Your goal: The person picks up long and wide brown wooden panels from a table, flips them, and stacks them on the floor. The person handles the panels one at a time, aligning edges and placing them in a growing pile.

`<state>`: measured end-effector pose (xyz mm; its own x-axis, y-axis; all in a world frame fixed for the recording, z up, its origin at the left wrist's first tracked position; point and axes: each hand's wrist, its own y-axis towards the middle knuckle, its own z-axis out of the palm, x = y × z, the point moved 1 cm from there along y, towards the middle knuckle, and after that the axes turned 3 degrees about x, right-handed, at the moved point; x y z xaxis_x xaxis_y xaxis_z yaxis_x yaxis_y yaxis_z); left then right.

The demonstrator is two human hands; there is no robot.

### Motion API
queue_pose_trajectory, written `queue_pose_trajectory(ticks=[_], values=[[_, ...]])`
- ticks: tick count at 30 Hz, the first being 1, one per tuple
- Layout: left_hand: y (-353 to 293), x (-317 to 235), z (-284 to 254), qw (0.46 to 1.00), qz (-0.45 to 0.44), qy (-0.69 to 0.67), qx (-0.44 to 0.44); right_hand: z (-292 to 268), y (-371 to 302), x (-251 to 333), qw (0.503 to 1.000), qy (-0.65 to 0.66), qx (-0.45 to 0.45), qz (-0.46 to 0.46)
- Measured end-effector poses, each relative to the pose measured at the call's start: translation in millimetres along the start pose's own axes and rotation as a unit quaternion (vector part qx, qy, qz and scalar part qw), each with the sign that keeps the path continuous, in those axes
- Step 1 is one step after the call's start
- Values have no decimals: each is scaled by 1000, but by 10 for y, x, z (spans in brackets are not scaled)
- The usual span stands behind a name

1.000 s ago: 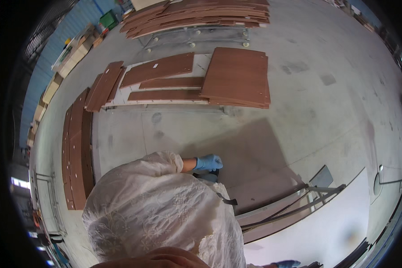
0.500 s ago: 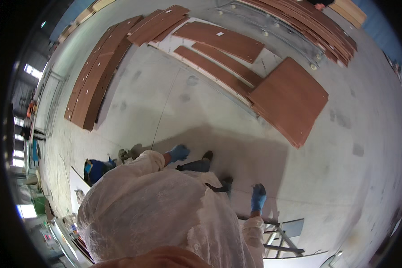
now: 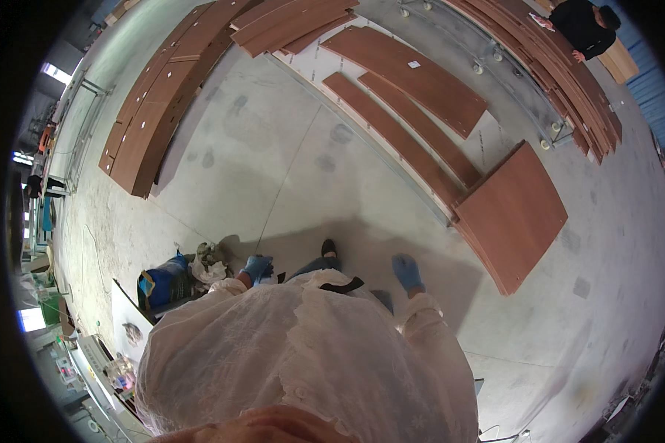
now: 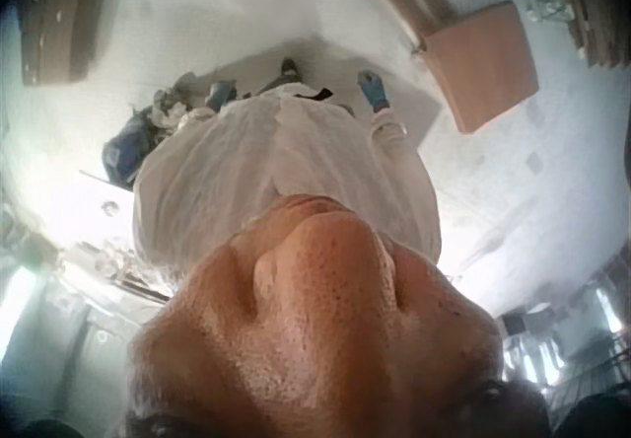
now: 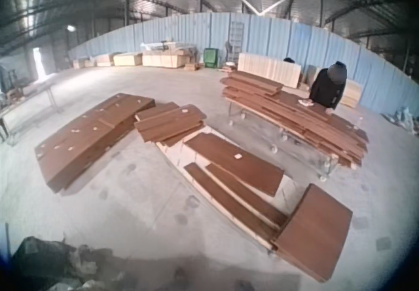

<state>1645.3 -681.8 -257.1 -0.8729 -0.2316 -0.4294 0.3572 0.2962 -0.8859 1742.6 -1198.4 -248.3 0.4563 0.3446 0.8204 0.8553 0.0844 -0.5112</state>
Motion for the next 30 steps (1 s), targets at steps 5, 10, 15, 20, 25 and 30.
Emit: queue_pose_trajectory(ticks=[5,10,15,20,25,30], values=[[653,-1314,-142,999,45,12,21,204,791,570,990,131,33,49],[1181,-2543,387,992,70,-76,69,33,1692,849,974,159,2,163],[1773,-3713,1212,987,59,-100,110,-363,3299,943,967,215,-23,138],[2440,-5027,2015,987,87,-90,98,-821,5147,1305,906,380,-58,177],[3261,-6341,3053,981,189,-32,33,-1199,6163,1555,832,457,-242,199],[4057,-7236,3780,984,128,-117,51,-1368,6515,1261,754,537,-290,245]])
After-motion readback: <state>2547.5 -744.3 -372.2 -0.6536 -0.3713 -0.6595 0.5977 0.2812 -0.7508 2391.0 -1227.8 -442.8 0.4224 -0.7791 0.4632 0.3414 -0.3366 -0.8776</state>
